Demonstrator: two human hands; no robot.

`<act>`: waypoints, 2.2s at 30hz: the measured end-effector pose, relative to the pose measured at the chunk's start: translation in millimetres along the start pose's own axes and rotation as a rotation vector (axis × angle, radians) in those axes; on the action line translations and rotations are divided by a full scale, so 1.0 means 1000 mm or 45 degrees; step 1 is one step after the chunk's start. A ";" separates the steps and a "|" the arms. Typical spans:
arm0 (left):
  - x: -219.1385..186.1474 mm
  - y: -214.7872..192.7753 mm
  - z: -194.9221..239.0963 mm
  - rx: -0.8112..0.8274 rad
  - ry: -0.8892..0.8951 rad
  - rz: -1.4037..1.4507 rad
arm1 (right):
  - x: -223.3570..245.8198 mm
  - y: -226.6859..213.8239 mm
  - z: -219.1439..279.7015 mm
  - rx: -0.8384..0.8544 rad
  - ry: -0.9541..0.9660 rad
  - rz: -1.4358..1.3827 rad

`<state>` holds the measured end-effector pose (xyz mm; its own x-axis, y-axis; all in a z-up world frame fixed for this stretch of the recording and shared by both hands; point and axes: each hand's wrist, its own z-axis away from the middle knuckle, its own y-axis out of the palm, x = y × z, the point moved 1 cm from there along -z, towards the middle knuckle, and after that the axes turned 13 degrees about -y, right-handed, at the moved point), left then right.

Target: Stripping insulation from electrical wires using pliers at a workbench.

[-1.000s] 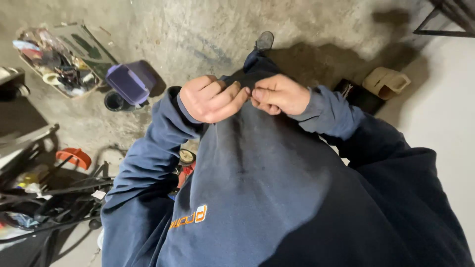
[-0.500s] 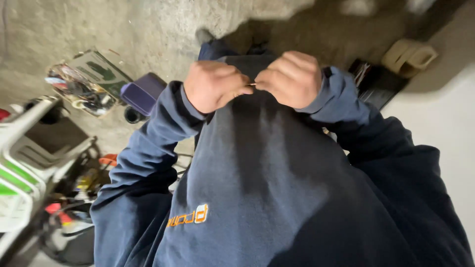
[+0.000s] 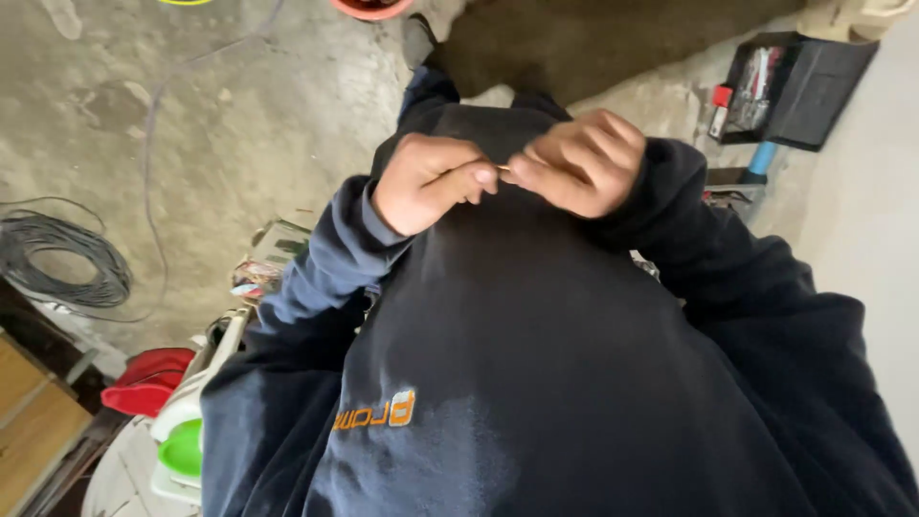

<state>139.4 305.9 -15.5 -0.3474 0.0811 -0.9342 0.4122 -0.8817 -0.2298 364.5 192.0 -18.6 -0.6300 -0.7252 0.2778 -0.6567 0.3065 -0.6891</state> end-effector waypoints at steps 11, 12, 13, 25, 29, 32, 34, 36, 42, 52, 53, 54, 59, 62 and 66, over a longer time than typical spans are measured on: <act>0.041 -0.100 -0.017 -0.249 0.774 -0.927 | 0.001 0.096 -0.012 0.029 1.762 -1.543; 0.065 -0.104 -0.020 -0.235 0.778 -0.927 | -0.009 0.096 -0.017 0.015 1.768 -1.544; 0.088 -0.109 -0.022 -0.281 0.735 -0.933 | -0.019 0.096 -0.022 -0.017 1.732 -1.588; 0.362 -0.136 -0.053 -0.628 -0.348 -0.745 | -0.009 0.081 0.137 -0.073 1.778 -0.824; 0.388 -0.128 -0.054 -0.244 -0.904 -0.626 | 0.019 0.088 0.229 0.143 1.719 -0.295; 0.387 -0.094 -0.047 -0.076 -0.843 -0.610 | 0.044 0.088 0.308 0.210 2.122 -0.302; 0.370 -0.073 -0.055 -0.016 -0.826 -0.599 | 0.058 0.097 0.359 0.205 2.197 -0.301; 0.349 -0.047 -0.072 0.041 -0.799 -0.576 | 0.063 0.098 0.403 0.205 2.268 -0.284; 0.305 0.039 -0.164 0.172 -0.686 -0.492 | 0.009 0.064 0.461 -0.148 2.200 -0.427; 0.095 0.219 -0.329 0.299 -0.363 -0.615 | -0.108 -0.041 0.505 -0.217 1.919 -0.192; 0.073 0.227 -0.337 0.393 -0.328 -0.603 | -0.117 -0.044 0.495 -0.257 2.030 -0.388; 0.067 0.229 -0.339 0.393 -0.345 -0.609 | -0.122 -0.042 0.494 -0.256 2.032 -0.408; 0.052 0.245 -0.404 0.516 -0.294 -0.706 | -0.170 -0.040 0.495 -0.202 1.817 -0.269; 0.006 0.252 -0.459 0.465 -0.287 -0.656 | -0.199 -0.092 0.462 -0.357 1.779 -0.536; -0.056 0.273 -0.552 0.491 -0.144 -0.562 | -0.256 -0.158 0.484 -0.324 1.819 -0.454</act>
<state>736.1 317.2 -176.9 -0.5124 0.4468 -0.7334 -0.1200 -0.8829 -0.4540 829.7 30.8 -304.4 -0.1895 0.3709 0.9091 -0.8173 0.4535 -0.3554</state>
